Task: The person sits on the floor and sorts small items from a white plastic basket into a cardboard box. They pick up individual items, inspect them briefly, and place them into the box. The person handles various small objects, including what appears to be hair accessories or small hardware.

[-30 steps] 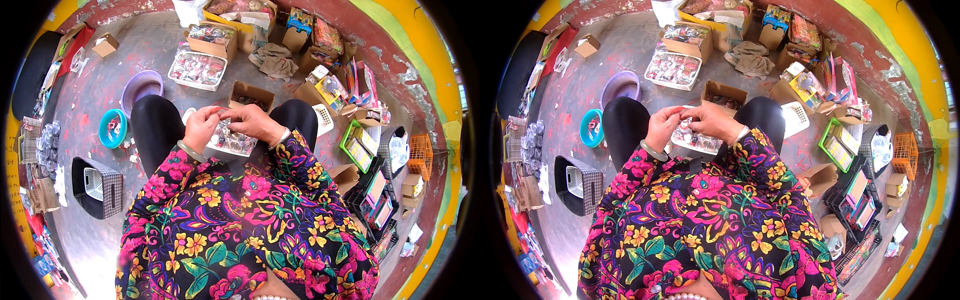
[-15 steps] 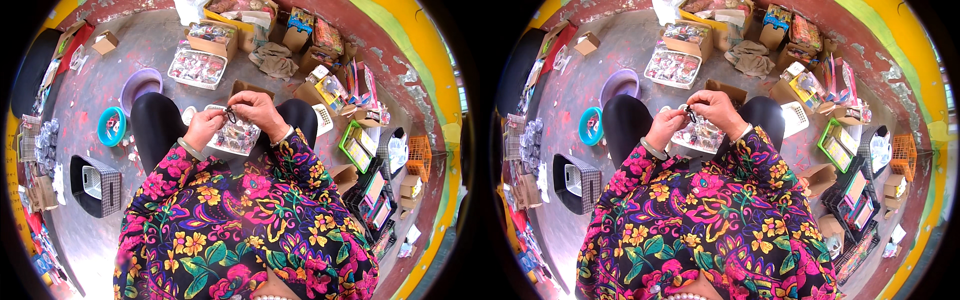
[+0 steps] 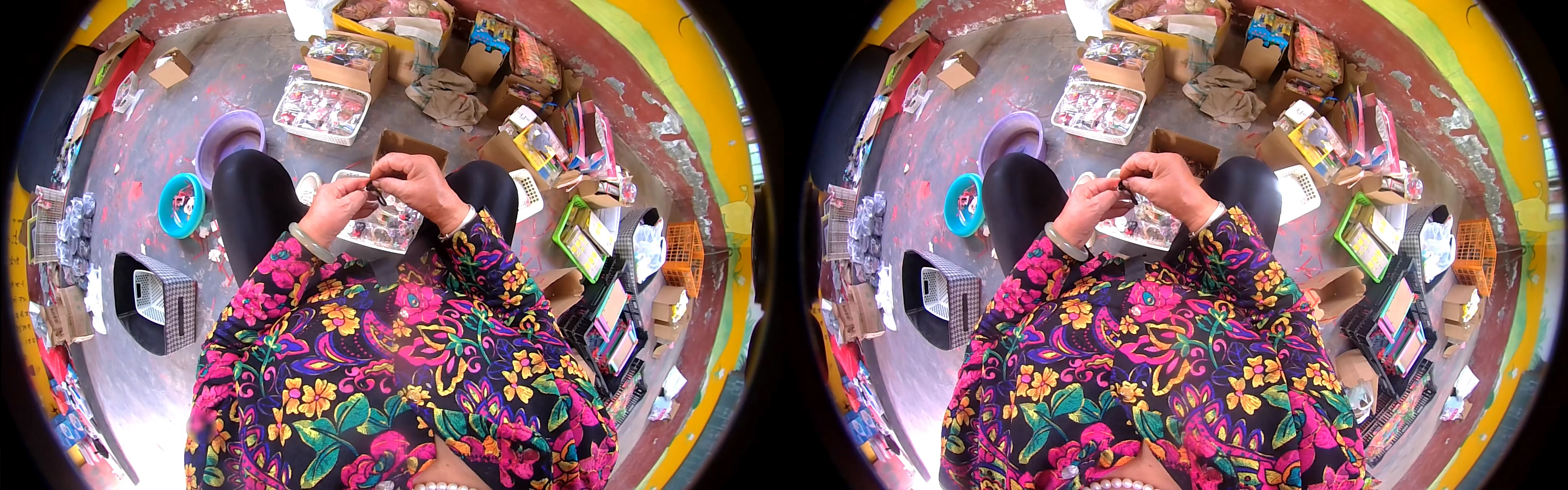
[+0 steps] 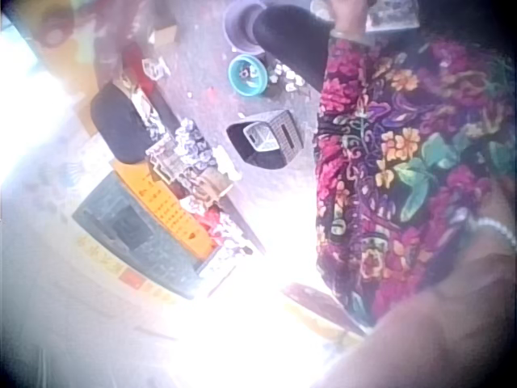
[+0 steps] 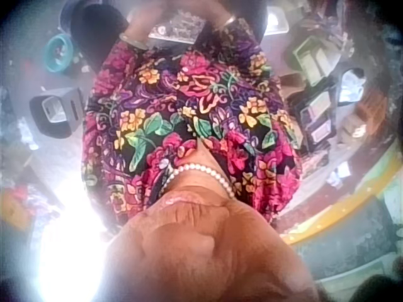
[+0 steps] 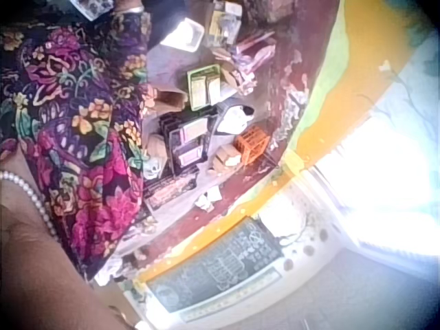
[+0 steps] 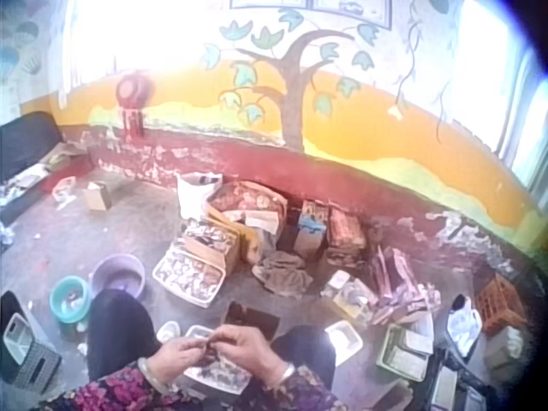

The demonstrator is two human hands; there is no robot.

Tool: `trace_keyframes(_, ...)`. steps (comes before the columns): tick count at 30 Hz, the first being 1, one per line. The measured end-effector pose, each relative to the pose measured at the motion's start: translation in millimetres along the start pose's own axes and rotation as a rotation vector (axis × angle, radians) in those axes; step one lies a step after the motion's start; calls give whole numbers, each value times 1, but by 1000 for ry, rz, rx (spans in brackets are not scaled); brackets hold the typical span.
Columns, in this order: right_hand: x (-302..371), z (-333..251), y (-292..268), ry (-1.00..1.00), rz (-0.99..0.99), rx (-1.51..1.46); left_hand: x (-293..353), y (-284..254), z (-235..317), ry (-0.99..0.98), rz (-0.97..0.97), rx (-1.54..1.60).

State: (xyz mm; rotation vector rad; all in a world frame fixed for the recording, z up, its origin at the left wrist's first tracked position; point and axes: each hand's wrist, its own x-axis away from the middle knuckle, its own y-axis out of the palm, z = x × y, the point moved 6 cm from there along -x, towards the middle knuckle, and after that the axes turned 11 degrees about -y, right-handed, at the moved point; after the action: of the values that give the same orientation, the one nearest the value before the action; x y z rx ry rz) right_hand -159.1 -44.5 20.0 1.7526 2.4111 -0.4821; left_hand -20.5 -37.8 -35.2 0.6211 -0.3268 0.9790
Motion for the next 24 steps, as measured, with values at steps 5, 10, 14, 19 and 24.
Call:
trace_keyframes(5,1,-3,3,-87,-98,170,6,9,6,-31,-20,-57)
trace_keyframes(10,3,-6,9,-148,-227,354,6,11,5,-42,-93,-77)
trace_keyframes(14,1,-12,9,-310,-205,426,4,12,8,23,-151,-44)
trace_keyframes(19,-1,-19,7,-377,-171,382,0,2,5,20,-106,-4)
trace_keyframes(24,-4,-24,-3,-232,-44,227,9,-1,13,-13,36,161)
